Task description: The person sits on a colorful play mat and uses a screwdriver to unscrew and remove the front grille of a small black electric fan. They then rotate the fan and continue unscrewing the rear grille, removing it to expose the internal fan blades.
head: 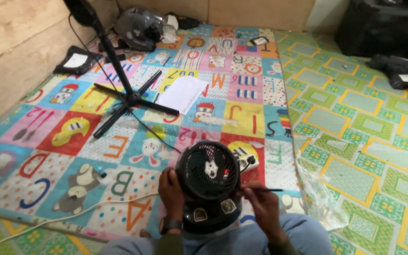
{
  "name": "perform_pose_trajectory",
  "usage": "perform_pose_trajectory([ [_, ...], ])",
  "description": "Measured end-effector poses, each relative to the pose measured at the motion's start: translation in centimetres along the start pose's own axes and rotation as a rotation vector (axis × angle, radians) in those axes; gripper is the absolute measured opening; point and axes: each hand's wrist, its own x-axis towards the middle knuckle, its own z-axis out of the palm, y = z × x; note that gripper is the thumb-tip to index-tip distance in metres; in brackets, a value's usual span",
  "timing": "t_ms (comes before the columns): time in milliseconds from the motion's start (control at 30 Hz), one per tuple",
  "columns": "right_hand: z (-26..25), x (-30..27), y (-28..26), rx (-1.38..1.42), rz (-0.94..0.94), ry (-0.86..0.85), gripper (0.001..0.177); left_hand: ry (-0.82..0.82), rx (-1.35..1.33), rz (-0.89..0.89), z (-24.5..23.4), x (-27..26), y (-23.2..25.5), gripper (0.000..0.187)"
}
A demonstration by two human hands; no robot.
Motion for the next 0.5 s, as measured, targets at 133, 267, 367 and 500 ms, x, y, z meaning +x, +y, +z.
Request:
perform_pose_trajectory([
  [133, 0.1, 0.0, 0.5, -0.034, -0.060, 0.251, 0.011, -0.004, 0.046, 0.032, 0.0, -0.2, -0.9, 0.031],
  [267, 0.1, -0.6, -0.7, 0.091, -0.082, -0.124, 0.011, 0.069, 0.022, 0.096, 0.6, -0.1, -0.5, 0.031],
  [367, 0.9, -0.7, -1.3, -0.161, -0.042, 0.172, 0.012, 0.061, 0.055, 0.073, 0.4, -0.3, -0.2, 0.030],
  [500, 0.5, 0.0, -2.5, -0.171, -0.149, 0.103, 0.005, 0.072, 0.069, -0.002, 0.5, 0.0, 0.5, 0.029],
])
